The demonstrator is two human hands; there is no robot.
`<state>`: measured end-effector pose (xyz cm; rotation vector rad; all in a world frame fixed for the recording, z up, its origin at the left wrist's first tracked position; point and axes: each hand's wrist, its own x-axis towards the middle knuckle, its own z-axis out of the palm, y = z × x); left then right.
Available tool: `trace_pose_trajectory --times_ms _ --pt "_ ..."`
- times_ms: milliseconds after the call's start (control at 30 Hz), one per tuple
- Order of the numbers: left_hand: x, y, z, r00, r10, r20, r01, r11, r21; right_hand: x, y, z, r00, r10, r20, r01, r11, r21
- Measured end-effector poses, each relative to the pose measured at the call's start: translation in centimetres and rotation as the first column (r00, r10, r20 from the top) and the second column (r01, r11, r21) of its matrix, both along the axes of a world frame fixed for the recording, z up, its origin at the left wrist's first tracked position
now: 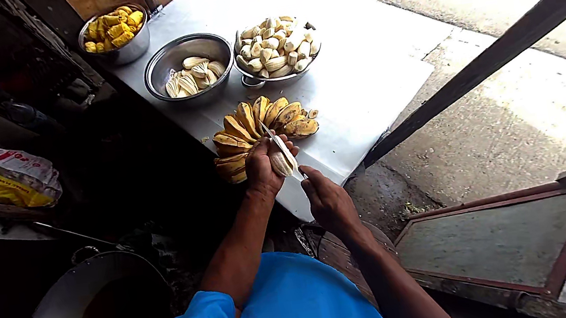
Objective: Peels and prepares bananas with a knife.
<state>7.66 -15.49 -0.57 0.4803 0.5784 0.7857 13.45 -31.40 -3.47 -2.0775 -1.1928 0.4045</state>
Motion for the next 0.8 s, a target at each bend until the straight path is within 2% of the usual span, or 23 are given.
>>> trace_pose_trajectory --times_ms 233,333,433,500,700,800 --pt "-0.6 3.7 0.9 0.999 0.028 -0.045 -0.028 1.000 -0.012 -3.9 -3.7 1.2 0.996 -0.018 0.083 0.017 1.000 0.013" --pt "-0.3 3.5 1.0 0.997 -0.015 -0.075 0.012 0.999 -0.038 -3.5 -2.0 1.3 0.995 -0.030 0.096 0.032 0.999 -0.022" --pt "-0.2 2.3 0.7 0.992 -0.119 -0.043 0.118 0.993 -0.022 -2.1 1.1 1.6 0.996 -0.049 0.068 0.050 0.999 -0.019" --pt "-0.1 1.9 0.6 0.991 -0.135 -0.022 0.134 0.989 -0.068 -1.6 2.2 1.7 0.996 -0.068 0.060 0.069 0.997 -0.017" --pt "-0.7 3.8 1.0 0.994 -0.113 0.000 0.113 0.987 -0.116 -3.3 0.7 0.8 0.990 -0.094 0.101 0.101 0.993 -0.063" --pt "-0.5 3.5 0.6 0.989 -0.147 0.023 0.149 0.986 -0.079 -2.2 2.6 1.0 0.989 -0.112 0.097 0.119 0.991 -0.067"
